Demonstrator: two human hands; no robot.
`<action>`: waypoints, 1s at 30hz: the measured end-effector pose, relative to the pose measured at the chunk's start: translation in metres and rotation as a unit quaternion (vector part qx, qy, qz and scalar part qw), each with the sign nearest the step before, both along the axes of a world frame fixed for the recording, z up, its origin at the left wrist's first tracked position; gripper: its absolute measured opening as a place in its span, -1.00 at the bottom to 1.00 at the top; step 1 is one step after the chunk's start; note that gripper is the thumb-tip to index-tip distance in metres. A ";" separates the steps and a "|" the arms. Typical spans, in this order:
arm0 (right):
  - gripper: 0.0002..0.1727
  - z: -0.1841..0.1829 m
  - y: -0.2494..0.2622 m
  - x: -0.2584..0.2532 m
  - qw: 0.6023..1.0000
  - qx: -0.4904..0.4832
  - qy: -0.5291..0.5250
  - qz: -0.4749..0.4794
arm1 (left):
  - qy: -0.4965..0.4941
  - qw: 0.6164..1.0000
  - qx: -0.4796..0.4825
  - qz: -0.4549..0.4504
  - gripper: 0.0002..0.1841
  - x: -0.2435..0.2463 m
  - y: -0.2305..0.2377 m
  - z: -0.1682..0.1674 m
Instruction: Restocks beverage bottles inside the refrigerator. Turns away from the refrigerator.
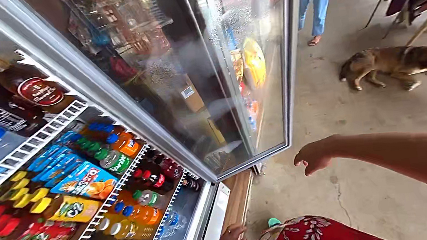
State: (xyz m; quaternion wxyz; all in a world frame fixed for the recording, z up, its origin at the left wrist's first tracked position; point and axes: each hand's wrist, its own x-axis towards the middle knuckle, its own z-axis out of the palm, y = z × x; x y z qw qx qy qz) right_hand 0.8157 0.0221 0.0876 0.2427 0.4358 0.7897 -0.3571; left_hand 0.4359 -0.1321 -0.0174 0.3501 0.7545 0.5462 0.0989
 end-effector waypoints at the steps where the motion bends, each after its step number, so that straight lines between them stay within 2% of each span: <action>1: -0.41 0.026 -0.010 0.011 1.000 0.007 0.017 -0.018 | 0.004 0.999 -0.038 -0.009 -0.66 0.003 -0.003 -0.005; 3: -0.43 0.073 -0.033 0.029 0.998 0.013 0.053 -0.042 | 0.001 0.992 -0.116 -0.044 -0.65 0.008 -0.006 -0.020; 5: -0.44 0.111 -0.054 0.051 0.996 0.008 0.078 -0.039 | -0.025 0.987 -0.122 -0.098 -0.65 0.013 0.002 -0.047; 7: -0.46 0.138 -0.075 0.076 0.993 -0.001 0.109 -0.035 | -0.021 0.988 -0.110 -0.108 -0.64 0.030 0.016 -0.059; 11: -0.47 0.183 -0.098 0.126 0.992 -0.009 0.121 -0.044 | 0.022 0.986 -0.130 -0.106 -0.62 0.093 0.064 -0.023; 14: -0.46 0.199 -0.106 0.180 0.989 0.034 0.133 -0.057 | 0.017 0.985 -0.121 -0.124 -0.62 0.147 0.099 -0.026; 16: -0.46 0.200 -0.107 0.224 0.983 0.043 0.158 -0.081 | 0.041 0.978 -0.151 -0.139 -0.60 0.191 0.122 -0.034; 19: -0.39 0.174 -0.084 0.298 0.966 0.042 0.234 -0.099 | 0.100 0.965 -0.188 -0.154 -0.55 0.270 0.161 -0.046; 21: -0.38 0.137 -0.053 0.335 0.946 0.022 0.299 -0.125 | 0.120 0.968 -0.140 -0.171 -0.56 0.319 0.179 -0.065; 22: -0.40 0.116 -0.035 0.348 0.934 0.003 0.325 -0.145 | 0.122 0.971 -0.114 -0.173 -0.56 0.345 0.185 -0.063; 26: -0.52 0.028 0.053 0.356 0.904 -0.047 0.340 -0.257 | 0.178 0.966 -0.064 -0.178 -0.54 0.434 0.237 -0.014; 28: -0.53 -0.017 0.090 0.350 0.899 -0.047 0.305 -0.310 | 0.200 0.964 -0.037 -0.169 -0.55 0.461 0.276 -0.013; 30: -0.49 -0.051 0.120 0.351 0.918 -0.052 0.245 -0.307 | 0.237 0.959 -0.026 -0.155 -0.55 0.477 0.317 -0.021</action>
